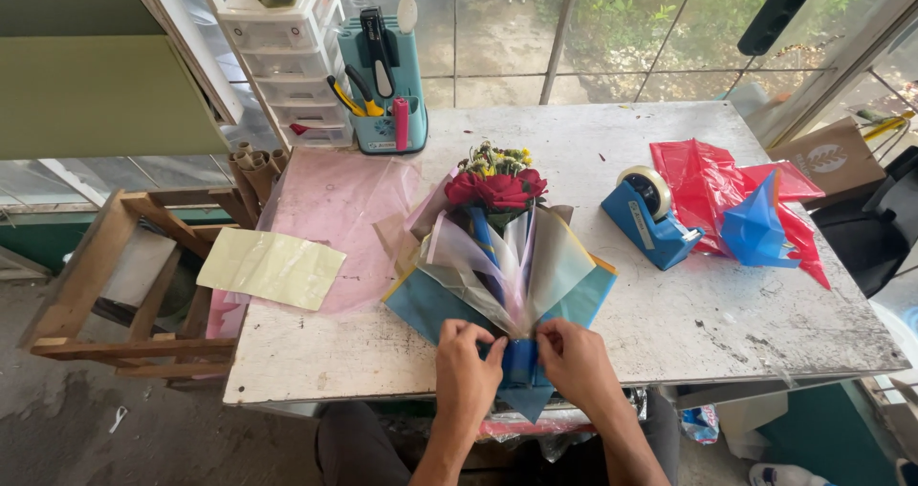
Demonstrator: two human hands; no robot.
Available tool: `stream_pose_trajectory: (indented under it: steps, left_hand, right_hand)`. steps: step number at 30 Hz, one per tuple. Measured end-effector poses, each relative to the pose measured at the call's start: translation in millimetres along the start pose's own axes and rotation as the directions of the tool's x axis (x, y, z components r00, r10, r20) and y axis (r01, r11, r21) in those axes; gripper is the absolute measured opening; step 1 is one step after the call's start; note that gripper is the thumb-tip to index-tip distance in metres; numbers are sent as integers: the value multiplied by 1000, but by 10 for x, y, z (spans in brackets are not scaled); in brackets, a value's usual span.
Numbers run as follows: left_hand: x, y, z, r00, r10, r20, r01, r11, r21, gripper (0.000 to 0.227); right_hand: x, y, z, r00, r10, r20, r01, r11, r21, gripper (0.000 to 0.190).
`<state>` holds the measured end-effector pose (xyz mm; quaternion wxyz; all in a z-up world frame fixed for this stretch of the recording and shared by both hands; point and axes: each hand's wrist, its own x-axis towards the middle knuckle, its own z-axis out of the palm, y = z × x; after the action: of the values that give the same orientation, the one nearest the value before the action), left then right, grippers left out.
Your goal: The person wraps a bouquet of red roses and filler flowers in multiple layers of colored paper. They secure the layers using clear tape and adjust the arrangement throughout the process.
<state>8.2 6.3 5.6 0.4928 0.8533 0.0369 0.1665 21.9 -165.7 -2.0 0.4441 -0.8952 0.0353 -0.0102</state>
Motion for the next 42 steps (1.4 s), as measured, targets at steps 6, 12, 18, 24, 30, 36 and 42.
stream_pose_trajectory:
  steps: [6,12,18,24,30,36,42]
  left_hand:
    - [-110,-32,79,993,101,59,-102,994,22,13]
    - [-87,130,27,993,38,108,-44,998,53,22]
    - [-57,-16,96,978,-93,184,111,990,-90,26]
    - [-61,-56,104,967,-136,214,173,971,-163,27]
    - [-55,-94,163,925,-252,286,336,892,-301,29]
    - [8,-74,109,927,-220,302,278,947,-163,34]
    - [24,-186,179,950,-144,278,242,902,-359,35]
  right_hand:
    - [-76,-171,-44,999,18,33,-17,999,-45,29]
    - [-78,-258,-89,997,39,61,-30,990,-136,31]
    - [-32,-137,-80,978,171,123,-169,985,-26,37]
    - [27,17,14,953,214,217,-265,933,245,37]
    - [31,-77,-28,945,220,244,-276,933,230,34]
    - [89,135,25,965,116,235,-194,918,346,41]
    - [50,-216,-91,962,158,221,-221,929,297,55]
